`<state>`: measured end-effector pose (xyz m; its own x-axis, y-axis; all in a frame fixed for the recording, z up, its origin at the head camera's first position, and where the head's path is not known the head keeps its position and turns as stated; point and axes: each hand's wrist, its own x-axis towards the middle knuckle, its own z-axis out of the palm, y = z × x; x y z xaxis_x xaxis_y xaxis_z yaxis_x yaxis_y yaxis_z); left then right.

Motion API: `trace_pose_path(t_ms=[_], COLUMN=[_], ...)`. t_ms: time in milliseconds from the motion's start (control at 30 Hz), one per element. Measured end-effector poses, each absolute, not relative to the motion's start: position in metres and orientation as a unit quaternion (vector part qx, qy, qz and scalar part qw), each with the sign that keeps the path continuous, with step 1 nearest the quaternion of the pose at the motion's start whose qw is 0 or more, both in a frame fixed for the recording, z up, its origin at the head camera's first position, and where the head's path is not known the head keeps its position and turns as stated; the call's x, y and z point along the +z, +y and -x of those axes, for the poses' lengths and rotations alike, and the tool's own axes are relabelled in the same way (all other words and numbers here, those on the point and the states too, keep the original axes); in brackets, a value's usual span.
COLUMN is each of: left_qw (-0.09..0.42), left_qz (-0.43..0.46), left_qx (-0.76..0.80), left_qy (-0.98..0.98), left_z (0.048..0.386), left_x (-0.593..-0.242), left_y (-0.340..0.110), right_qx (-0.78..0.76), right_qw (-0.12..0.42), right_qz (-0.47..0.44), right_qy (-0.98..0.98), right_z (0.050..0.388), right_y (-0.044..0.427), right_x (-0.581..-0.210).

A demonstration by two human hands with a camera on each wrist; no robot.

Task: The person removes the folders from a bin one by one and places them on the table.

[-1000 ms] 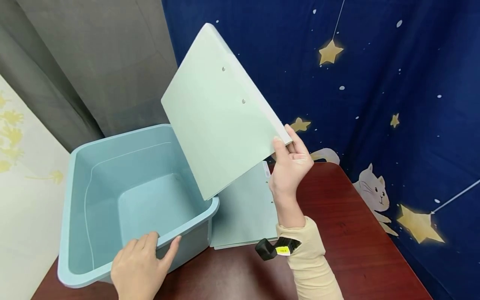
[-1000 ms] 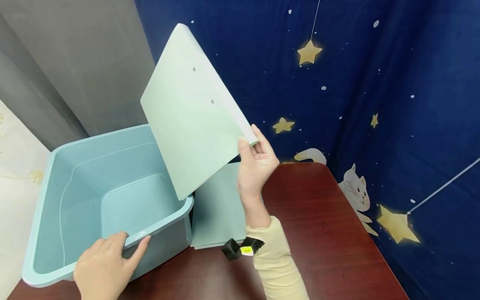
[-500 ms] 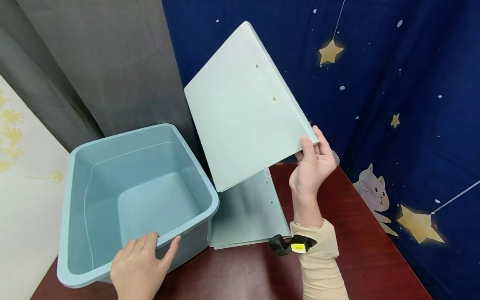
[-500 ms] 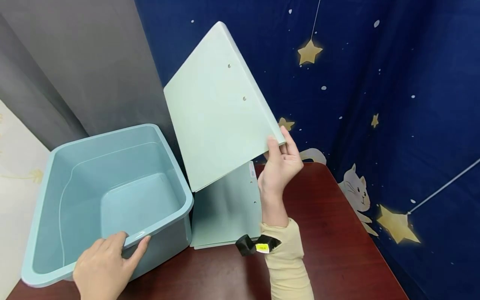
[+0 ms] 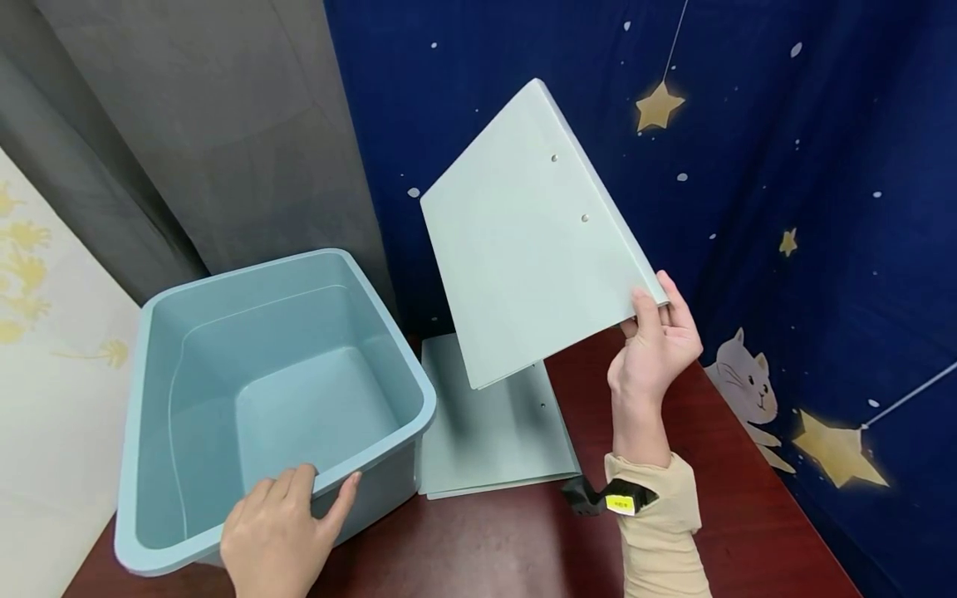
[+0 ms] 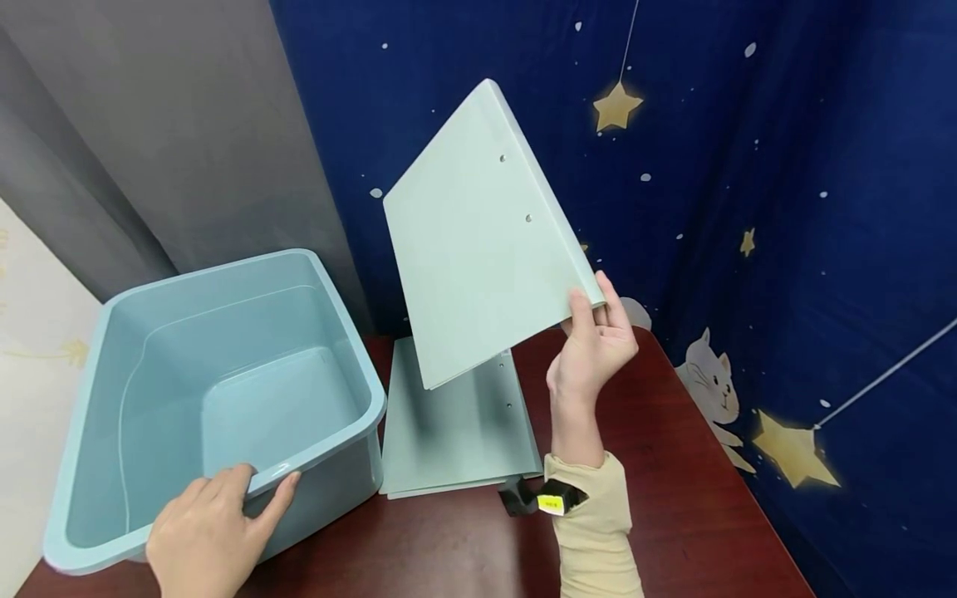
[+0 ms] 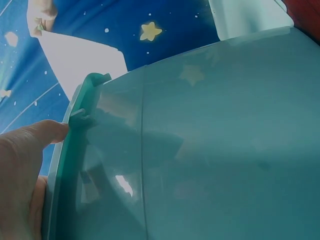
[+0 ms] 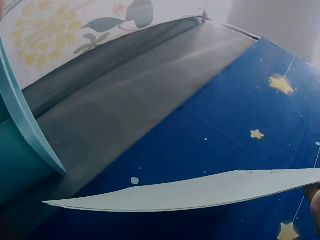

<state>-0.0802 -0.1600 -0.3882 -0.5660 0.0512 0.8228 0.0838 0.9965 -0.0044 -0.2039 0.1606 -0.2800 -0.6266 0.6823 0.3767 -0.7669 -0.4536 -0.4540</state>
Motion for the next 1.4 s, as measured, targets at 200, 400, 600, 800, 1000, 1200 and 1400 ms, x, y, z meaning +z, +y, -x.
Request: trace_pose_path(t_ms=[200, 400, 600, 800, 1000, 1200, 1400], left_qw=[0.465, 0.472, 0.452, 0.452, 0.453, 0.466, 0.470], left_qz=[0.038, 0.037, 0.030, 0.031, 0.033, 0.037, 0.040], left_qx=[-0.018, -0.026, -0.031, -0.033, -0.030, -0.025, -0.016], left_qy=[-0.884, -0.880, -0.891, -0.891, -0.890, -0.883, -0.882], left_z=[0.080, 0.081, 0.079, 0.080, 0.080, 0.081, 0.081], left_x=[-0.389, -0.390, -0.387, -0.386, -0.387, -0.388, -0.388], left_y=[-0.160, -0.159, -0.158, -0.157, -0.158, -0.160, -0.161], right_qx=[0.853, 0.847, 0.833, 0.842, 0.844, 0.839, 0.828], right_qw=[0.426, 0.435, 0.450, 0.449, 0.456, 0.459, 0.465], right_qz=[-0.072, -0.069, -0.054, -0.056, -0.052, -0.041, -0.020], right_qy=[-0.292, -0.298, -0.318, -0.294, -0.278, -0.291, -0.312], right_z=[0.200, 0.195, 0.191, 0.185, 0.178, 0.178, 0.180], right_y=[0.171, 0.182, 0.191, 0.200, 0.210, 0.215, 0.222], right_x=[-0.286, -0.294, -0.301, -0.304, -0.309, -0.315, -0.324])
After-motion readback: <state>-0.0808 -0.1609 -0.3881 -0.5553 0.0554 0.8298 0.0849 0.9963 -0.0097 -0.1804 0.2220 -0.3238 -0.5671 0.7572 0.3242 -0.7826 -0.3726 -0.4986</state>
